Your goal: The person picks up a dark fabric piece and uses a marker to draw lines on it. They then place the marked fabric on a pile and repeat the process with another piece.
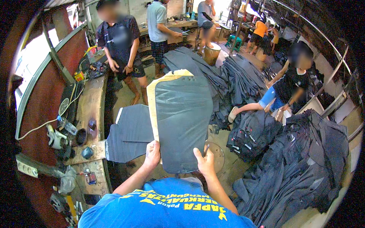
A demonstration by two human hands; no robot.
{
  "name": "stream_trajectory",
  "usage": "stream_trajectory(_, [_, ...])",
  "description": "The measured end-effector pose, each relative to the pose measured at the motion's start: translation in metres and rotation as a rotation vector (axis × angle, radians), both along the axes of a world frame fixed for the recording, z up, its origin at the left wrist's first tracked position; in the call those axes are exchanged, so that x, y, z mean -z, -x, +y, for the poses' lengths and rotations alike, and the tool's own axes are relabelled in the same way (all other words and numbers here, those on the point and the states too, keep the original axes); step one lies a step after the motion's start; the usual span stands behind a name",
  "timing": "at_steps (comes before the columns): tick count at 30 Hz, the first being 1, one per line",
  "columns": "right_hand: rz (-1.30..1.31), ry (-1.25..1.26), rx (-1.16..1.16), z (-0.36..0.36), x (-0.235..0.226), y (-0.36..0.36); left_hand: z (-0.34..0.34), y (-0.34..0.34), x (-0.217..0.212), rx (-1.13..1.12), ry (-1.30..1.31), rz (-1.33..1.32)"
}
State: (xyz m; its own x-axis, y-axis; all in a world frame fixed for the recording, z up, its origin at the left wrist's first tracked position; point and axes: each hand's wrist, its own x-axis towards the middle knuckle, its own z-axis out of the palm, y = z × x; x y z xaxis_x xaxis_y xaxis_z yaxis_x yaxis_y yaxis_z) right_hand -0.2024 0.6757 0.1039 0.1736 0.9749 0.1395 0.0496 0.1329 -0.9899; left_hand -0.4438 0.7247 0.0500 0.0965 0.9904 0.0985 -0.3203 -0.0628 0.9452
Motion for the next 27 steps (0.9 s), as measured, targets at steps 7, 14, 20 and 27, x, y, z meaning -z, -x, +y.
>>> stream_trajectory(7, [-0.043, -0.173, 0.077, -0.019, 0.001, -0.061, -0.029, -0.069, -0.01, 0.028, -0.049, 0.185])
stream_trajectory(14, [0.128, -0.06, 0.063, -0.069, -0.005, -0.167, -0.077, -0.181, -0.01, 0.152, -0.164, 0.142])
stream_trajectory(20, [0.08, -0.069, 0.225, -0.106, -0.003, -0.223, -0.112, -0.255, -0.001, 0.128, -0.098, -0.042])
stream_trajectory(27, [0.005, -0.11, 0.243, -0.129, -0.007, -0.272, -0.14, -0.307, -0.015, 0.162, -0.139, -0.148])
